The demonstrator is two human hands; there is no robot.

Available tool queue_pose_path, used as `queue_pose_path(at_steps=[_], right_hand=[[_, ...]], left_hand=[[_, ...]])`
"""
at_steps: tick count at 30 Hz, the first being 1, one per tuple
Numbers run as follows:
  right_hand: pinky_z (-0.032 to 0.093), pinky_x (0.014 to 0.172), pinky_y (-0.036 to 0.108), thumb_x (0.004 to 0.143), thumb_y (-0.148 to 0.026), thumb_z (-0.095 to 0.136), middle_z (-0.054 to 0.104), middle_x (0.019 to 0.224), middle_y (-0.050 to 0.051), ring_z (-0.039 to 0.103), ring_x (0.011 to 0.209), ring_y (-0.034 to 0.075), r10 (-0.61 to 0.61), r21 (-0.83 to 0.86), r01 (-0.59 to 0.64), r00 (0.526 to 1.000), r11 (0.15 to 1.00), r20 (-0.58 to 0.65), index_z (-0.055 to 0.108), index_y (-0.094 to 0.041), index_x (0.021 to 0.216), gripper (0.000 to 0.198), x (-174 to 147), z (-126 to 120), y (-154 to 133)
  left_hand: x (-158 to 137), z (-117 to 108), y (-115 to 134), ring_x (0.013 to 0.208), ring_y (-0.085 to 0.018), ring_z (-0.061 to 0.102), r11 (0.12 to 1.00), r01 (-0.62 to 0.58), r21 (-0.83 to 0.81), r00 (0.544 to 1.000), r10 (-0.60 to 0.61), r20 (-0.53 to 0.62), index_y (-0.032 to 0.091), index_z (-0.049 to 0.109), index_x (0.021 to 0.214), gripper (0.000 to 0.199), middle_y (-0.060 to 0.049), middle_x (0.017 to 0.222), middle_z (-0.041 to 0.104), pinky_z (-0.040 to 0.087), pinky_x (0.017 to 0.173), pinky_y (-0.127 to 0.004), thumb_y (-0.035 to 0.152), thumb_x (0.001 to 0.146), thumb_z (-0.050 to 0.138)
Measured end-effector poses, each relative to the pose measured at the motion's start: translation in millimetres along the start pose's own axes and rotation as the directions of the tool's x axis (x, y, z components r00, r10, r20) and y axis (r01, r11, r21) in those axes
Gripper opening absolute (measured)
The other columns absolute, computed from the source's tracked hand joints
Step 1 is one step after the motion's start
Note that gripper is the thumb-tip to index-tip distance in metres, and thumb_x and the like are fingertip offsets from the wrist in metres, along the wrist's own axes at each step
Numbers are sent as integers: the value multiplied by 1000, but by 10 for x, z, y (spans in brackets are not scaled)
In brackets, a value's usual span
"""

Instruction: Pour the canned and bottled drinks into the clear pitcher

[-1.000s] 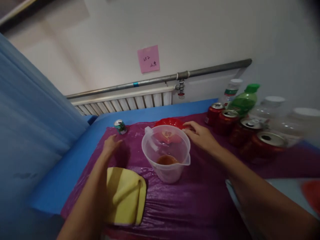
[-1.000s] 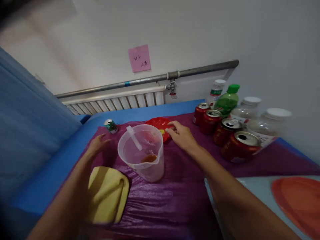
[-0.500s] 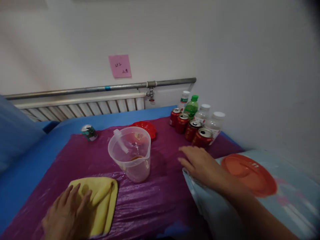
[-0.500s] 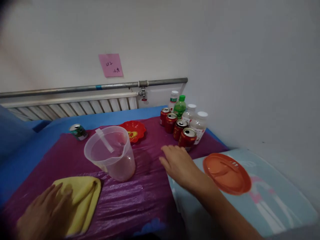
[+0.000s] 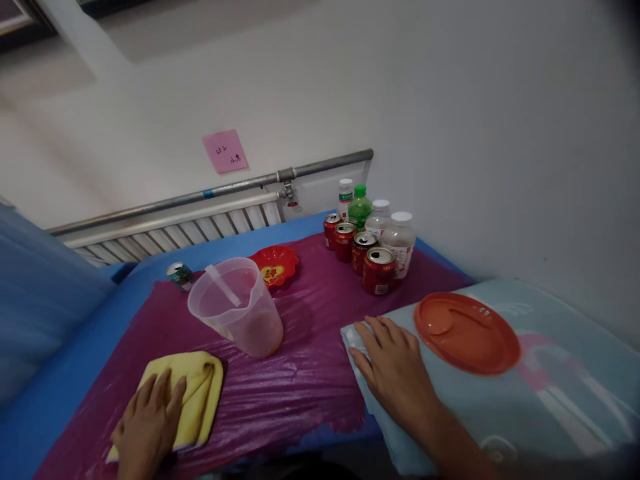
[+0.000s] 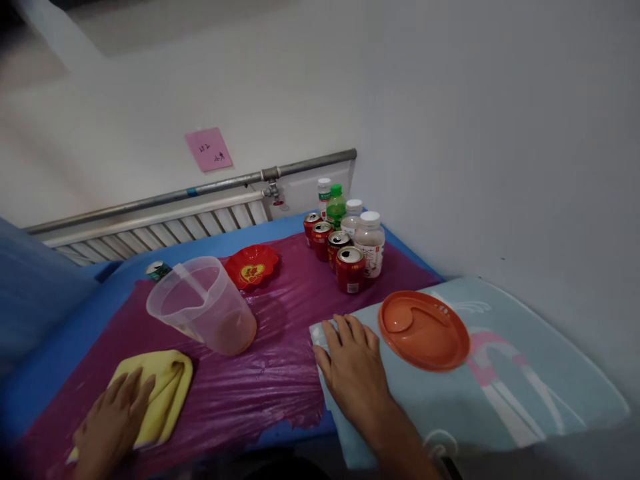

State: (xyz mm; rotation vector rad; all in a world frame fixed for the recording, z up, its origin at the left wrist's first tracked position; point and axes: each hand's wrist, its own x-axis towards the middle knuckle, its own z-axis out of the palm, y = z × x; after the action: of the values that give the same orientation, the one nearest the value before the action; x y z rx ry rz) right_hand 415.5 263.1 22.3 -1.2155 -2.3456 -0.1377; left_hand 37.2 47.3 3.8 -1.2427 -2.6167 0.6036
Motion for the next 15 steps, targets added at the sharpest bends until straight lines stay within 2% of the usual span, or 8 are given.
queue_pose_path(at_steps=[3, 6, 9, 11, 13, 15], right_hand=[[38, 95, 46, 93, -33, 55, 68, 123, 12, 54, 117, 32, 17, 26, -16, 999, 1000, -30, 68, -18, 117, 31, -2, -5, -10], [38, 95, 47, 92, -32, 56, 69, 122, 13, 55, 117, 33, 32, 57, -29, 998, 998, -45, 69, -18, 116, 31, 0, -7, -17], [39, 95, 47, 92, -30, 55, 69, 122, 12, 56, 115, 32, 37, 82, -32, 997, 996, -63, 69, -18, 115, 30, -3, -6, -8], [40, 93, 47, 91, -30, 55, 70, 121, 12, 57, 114, 32, 30, 89, -22, 996, 996, -89, 70, -19, 114, 29, -10, 10, 7], [41, 92, 46, 91, -30, 53, 71, 120, 11, 58, 112, 31, 14, 84, -3, 991, 996, -130, 71, -20, 112, 29, -14, 37, 24], [42, 89, 45, 91, -29, 51, 72, 116, 10, 59, 109, 30, -11, 60, 23, 982, 998, -189, 72, -21, 110, 30, -11, 71, 42]], left_hand=[[-2, -112, 30, 143, -29, 35, 992, -6, 126, 996, -5, 86, 28, 54, 137, 52, -7, 153, 42, 31, 113, -44, 13, 94, 31], [-8, -144, 55, 144, -28, 34, 998, 34, 60, 992, -41, 119, 28, 54, 137, 50, -7, 154, 41, 30, 114, -48, 14, 93, 36], [-16, -134, 25, 141, -28, 39, 996, 51, -72, 998, -48, 52, 24, 62, 130, 50, -9, 148, 48, 32, 114, -47, 7, 87, 43], [33, -178, -26, 134, -26, 48, 989, 55, -138, 998, -54, 8, 24, 67, 123, 49, -9, 141, 56, 40, 109, -42, 4, 84, 44], [186, -304, -77, 121, -26, 60, 979, 85, -187, 994, -97, -55, 22, 71, 115, 41, -10, 128, 66, 48, 101, -42, 9, 87, 44], [475, -507, -85, 110, -27, 65, 958, 123, -258, 972, -168, -161, 17, 71, 109, 34, -14, 118, 70, 51, 95, -44, 20, 94, 41]])
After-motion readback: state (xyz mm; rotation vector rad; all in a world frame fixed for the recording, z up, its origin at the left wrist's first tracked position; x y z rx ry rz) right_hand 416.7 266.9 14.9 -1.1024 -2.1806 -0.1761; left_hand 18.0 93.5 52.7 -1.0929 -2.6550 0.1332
